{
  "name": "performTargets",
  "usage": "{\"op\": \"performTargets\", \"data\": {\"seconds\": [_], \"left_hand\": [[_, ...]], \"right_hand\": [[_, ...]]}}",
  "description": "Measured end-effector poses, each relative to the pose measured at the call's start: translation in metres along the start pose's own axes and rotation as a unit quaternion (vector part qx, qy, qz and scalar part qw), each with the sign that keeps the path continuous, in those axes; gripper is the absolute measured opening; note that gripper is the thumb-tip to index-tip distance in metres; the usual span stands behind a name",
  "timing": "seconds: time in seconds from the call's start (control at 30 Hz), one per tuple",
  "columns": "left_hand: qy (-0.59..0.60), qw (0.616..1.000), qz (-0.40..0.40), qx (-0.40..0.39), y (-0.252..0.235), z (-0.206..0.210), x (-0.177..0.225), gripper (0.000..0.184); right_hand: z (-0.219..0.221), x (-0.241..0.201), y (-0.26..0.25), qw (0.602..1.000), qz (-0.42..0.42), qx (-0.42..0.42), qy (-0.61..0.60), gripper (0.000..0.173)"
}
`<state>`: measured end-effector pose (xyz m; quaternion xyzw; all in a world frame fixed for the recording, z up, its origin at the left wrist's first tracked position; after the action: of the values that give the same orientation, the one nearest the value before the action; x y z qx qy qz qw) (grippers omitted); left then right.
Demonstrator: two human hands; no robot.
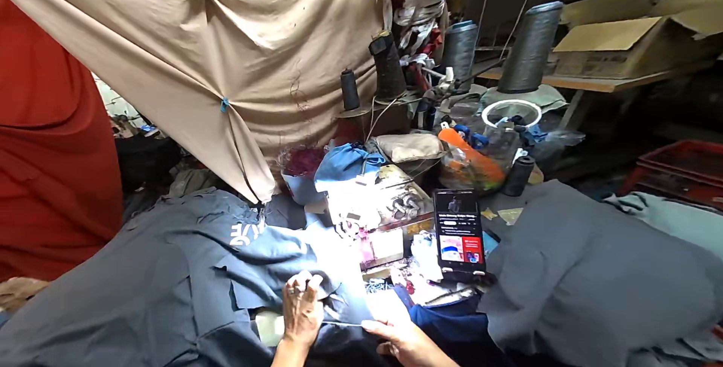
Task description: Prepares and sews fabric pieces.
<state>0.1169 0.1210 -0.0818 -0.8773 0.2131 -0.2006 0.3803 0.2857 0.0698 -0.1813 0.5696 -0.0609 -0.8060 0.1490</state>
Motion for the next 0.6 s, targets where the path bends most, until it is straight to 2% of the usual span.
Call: {"op": "performTargets", "data": {"seconds": [0.07,0.17,0.27,0.33,0.47,0.6], "left_hand": [[-0.007,0.999,-0.033,-0.032,-0.010,-0.008,-0.012,0.037],[0.054,0.993,-0.059,-0.090,-0.026,-0.025,-0.013,0.020],[0.117,0.972,-0.092,-0.182,-0.051,-0.040,0.000,0.024],[0.141,0.964,-0.065,-0.218,-0.063,-0.050,0.025,0.029],[0.122,0.966,0.014,-0.226,-0.047,-0.056,0.082,0.022],[0.060,0.974,-0.005,-0.219,-0.012,-0.048,0.102,0.016]], "right_hand": [[-0.002,-0.001,0.001,1.000,-0.012,-0.002,-0.010,0.006],[-0.003,-0.001,-0.001,0.999,-0.025,-0.012,-0.025,0.007],[-0.003,0.000,-0.004,0.999,-0.029,-0.022,-0.026,0.007],[-0.003,0.000,-0.005,0.999,-0.027,-0.026,-0.022,0.007],[-0.004,0.003,-0.005,0.999,-0.028,-0.022,-0.008,0.011],[-0.006,0.003,0.001,0.998,-0.033,-0.029,0.049,0.017]]}}
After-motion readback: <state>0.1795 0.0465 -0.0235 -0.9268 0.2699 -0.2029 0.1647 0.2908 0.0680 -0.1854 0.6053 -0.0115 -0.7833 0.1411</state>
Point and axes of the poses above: each hand's wrist, its own y-axis away from the middle knuckle, its own z-axis out of the palm, x = y × z, the point moved 10 cm from there along -y, towards the middle knuckle, and after that the axes turned 6 degrees about -z, right-handed, at the moved point
